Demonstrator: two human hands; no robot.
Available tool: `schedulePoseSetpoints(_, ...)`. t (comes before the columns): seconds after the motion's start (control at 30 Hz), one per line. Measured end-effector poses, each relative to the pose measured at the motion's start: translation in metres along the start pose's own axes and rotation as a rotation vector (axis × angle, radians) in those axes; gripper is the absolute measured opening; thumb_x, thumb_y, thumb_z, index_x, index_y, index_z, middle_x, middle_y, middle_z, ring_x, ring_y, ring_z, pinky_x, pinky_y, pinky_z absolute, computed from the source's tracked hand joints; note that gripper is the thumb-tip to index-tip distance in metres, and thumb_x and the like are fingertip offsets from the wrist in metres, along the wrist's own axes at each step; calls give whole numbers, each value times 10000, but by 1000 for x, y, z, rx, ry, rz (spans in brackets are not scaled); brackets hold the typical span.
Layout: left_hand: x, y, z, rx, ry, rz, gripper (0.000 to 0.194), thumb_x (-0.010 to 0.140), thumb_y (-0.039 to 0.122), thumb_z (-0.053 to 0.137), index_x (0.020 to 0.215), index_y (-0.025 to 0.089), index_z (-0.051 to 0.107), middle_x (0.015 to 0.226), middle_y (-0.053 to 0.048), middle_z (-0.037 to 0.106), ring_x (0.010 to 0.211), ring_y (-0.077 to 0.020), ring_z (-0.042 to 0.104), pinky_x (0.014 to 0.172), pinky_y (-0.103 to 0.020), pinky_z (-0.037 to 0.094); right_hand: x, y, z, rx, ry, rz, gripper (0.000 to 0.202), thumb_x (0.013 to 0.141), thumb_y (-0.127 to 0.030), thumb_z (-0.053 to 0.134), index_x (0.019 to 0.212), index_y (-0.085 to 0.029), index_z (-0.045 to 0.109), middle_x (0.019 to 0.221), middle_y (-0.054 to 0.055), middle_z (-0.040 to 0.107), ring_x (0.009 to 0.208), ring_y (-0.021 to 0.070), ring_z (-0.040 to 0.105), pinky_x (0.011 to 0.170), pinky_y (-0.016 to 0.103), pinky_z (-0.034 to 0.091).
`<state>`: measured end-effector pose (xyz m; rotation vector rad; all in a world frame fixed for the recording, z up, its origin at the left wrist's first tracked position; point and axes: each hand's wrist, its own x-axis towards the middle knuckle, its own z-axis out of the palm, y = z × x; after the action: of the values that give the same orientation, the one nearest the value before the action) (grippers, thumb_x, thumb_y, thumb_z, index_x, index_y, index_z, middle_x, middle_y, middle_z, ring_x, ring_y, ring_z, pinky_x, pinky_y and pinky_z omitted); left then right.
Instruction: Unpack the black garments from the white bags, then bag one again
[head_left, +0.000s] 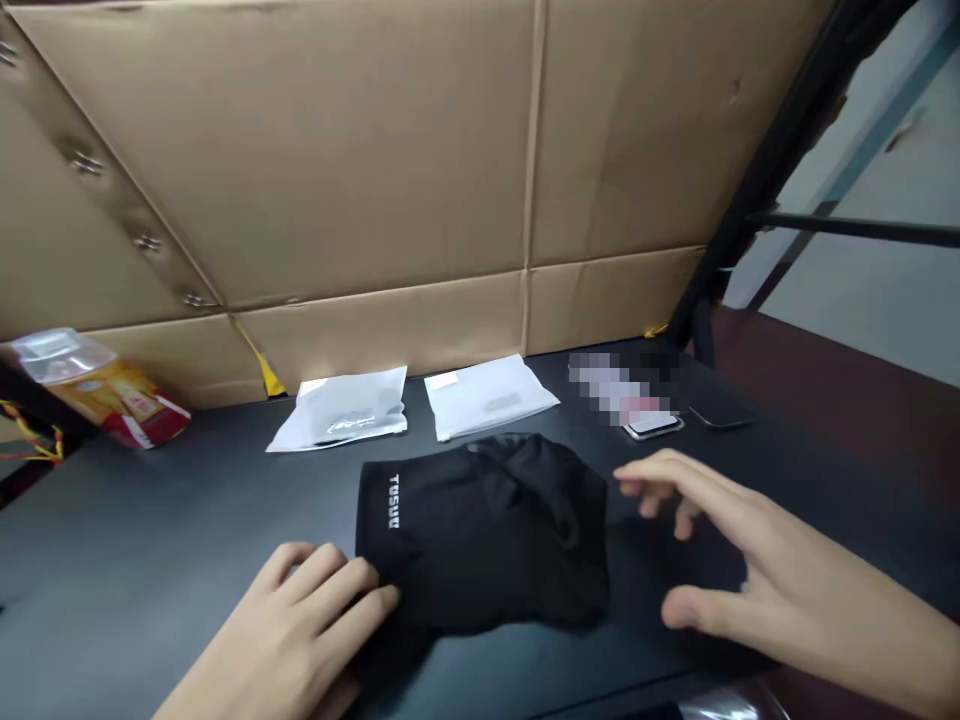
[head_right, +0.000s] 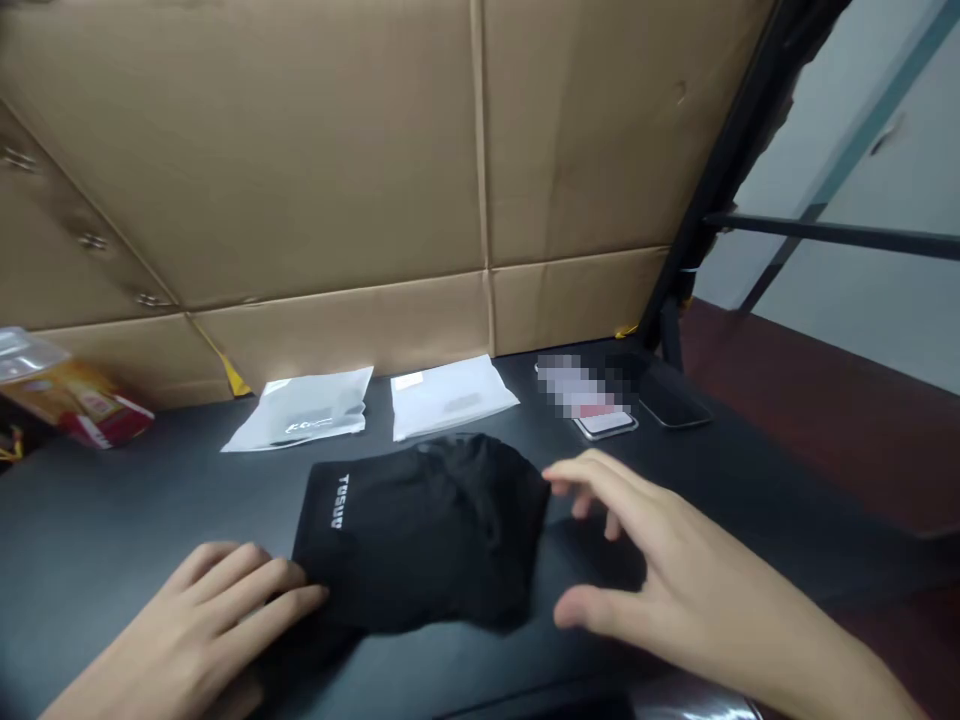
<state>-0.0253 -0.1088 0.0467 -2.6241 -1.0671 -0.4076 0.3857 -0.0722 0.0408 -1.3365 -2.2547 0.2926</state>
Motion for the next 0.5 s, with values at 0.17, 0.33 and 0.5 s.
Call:
schedulePoseSetpoints(0.17,12,21,9,91,-14,-1,469,970,383,675,1428,291,634,1278,-35,736,1073,-257,626,923,-382,462,22,-24,33,-39,0,-124,805,941,-549,723,1650,-436,358,1746,81,309,1475,393,503,1131,575,529)
schedulePoseSetpoints(0.33,-9,21,17,206,78,-83,419,1024,119,484,1371,264,670,960,-17,744,891,-215,641,987,-429,401,40,-23,43,154,27,-28,712,1007,-316,601,1665,-339,329,1557,103,585,1366,309,619,1125,509,540)
schedulePoseSetpoints(0.5,-56,30,17,294,151,-57,516,937,451,640,1427,291,658,1109,-68,762,1004,-305,623,970,-478,398,-13,9,35,118,184,152,416,981,-358,630,1392,-333,576,1506,91,583,1337,316,641,1035,429,606)
